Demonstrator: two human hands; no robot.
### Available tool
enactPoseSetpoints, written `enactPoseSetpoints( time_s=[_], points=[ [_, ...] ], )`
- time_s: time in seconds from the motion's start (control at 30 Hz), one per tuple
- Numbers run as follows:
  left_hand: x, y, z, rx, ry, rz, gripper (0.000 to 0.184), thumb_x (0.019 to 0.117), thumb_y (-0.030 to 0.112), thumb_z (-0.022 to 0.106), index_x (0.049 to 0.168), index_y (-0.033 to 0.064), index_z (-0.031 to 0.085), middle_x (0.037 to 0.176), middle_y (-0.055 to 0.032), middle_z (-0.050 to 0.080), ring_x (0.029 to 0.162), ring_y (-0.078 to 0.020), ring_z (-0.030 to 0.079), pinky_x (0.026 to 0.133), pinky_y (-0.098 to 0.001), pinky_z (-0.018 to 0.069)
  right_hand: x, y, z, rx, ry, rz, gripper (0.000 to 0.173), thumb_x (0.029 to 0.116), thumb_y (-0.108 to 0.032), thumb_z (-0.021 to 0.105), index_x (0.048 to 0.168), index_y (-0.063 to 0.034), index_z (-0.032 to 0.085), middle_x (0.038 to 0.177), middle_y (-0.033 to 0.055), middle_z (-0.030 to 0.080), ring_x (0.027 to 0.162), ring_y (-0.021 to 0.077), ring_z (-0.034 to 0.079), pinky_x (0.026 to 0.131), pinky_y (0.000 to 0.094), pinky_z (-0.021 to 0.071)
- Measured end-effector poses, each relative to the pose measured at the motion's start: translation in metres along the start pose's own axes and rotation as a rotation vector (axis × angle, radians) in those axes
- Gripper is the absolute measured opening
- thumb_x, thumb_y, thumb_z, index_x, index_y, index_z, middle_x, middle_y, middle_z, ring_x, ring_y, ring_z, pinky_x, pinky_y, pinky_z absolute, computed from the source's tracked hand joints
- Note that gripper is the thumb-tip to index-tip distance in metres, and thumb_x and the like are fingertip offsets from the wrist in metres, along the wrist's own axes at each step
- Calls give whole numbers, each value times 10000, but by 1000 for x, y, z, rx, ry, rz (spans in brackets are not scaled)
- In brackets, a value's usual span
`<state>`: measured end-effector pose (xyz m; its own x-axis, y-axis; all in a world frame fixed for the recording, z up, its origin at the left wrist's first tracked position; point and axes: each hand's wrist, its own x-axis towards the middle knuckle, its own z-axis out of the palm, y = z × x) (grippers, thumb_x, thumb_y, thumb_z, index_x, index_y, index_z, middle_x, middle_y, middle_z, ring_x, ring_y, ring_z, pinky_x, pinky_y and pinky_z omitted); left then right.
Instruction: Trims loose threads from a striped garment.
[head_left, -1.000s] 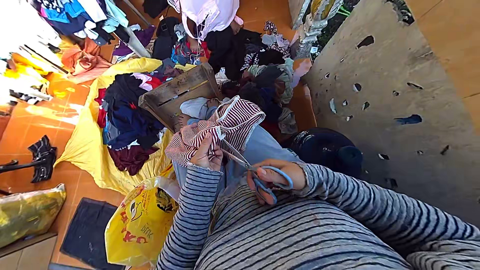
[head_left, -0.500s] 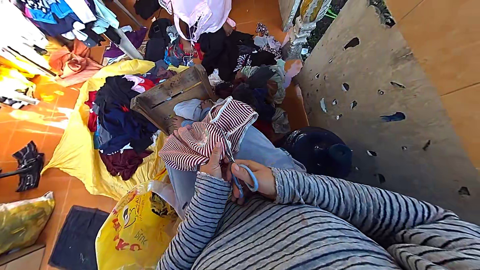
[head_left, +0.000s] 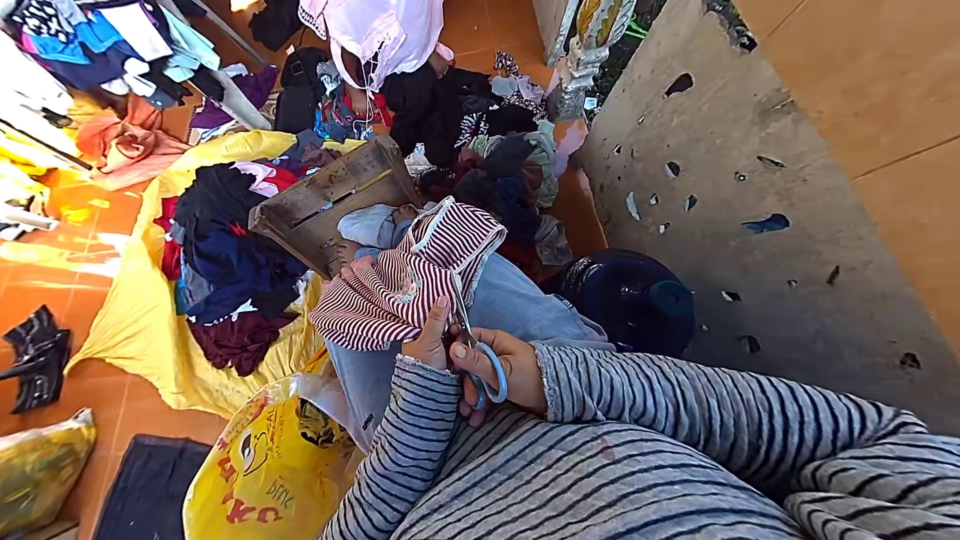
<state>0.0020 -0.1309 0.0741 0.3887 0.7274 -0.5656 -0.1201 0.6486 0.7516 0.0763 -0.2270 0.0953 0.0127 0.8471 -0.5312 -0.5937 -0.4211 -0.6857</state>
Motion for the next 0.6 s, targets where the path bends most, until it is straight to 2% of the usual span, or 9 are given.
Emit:
enactPoseSetpoints(
  time_s=[0.1,0.23,0.33,0.4,0.5,0.6],
  points=[
    [0,-2,-1,25,13,32,339,1058,40,494,732,42,589,555,-9,584,476,-48,573,493,-174,493,1,0,1,10,22,20,189,1079,-273,489,1060,-89,522,642,10,647,570,150,694,585,313,621],
    [8,-9,-9,-67,-17,-4,213,1021,2,537,836,37,637,641,-26,661,566,-74,644,584,-231,561,3,-5,2,45,28,88,348,1112,-377,359,1014,-81,514,640,32,621,590,178,691,605,340,618],
    [8,-9,-10,-25,-14,-17,224,1018,27,562,808,31,640,587,-32,640,485,-74,605,508,-219,532,4,-1,1,50,39,60,356,1112,-375,349,995,-83,515,630,29,621,576,173,688,581,328,612],
    [7,-9,-11,-17,-26,-28,233,1023,39,559,803,34,637,577,-30,631,477,-72,598,493,-216,522,4,2,0,47,37,18,327,1107,-351,368,985,-89,521,623,23,630,562,163,687,562,318,609],
    [10,-7,-11,-98,-92,-60,314,1034,27,465,748,75,585,557,14,570,476,-44,564,498,-184,505,3,2,-1,12,32,-14,279,1096,-331,407,1004,-95,525,615,7,626,553,145,681,558,302,606],
    [11,9,-4,-210,-121,-199,375,1059,65,344,736,95,531,535,30,527,446,-31,549,473,-153,502,1,2,-1,-14,15,-7,271,1098,-321,405,1014,-93,526,621,11,641,563,150,692,572,306,614]
  ],
)
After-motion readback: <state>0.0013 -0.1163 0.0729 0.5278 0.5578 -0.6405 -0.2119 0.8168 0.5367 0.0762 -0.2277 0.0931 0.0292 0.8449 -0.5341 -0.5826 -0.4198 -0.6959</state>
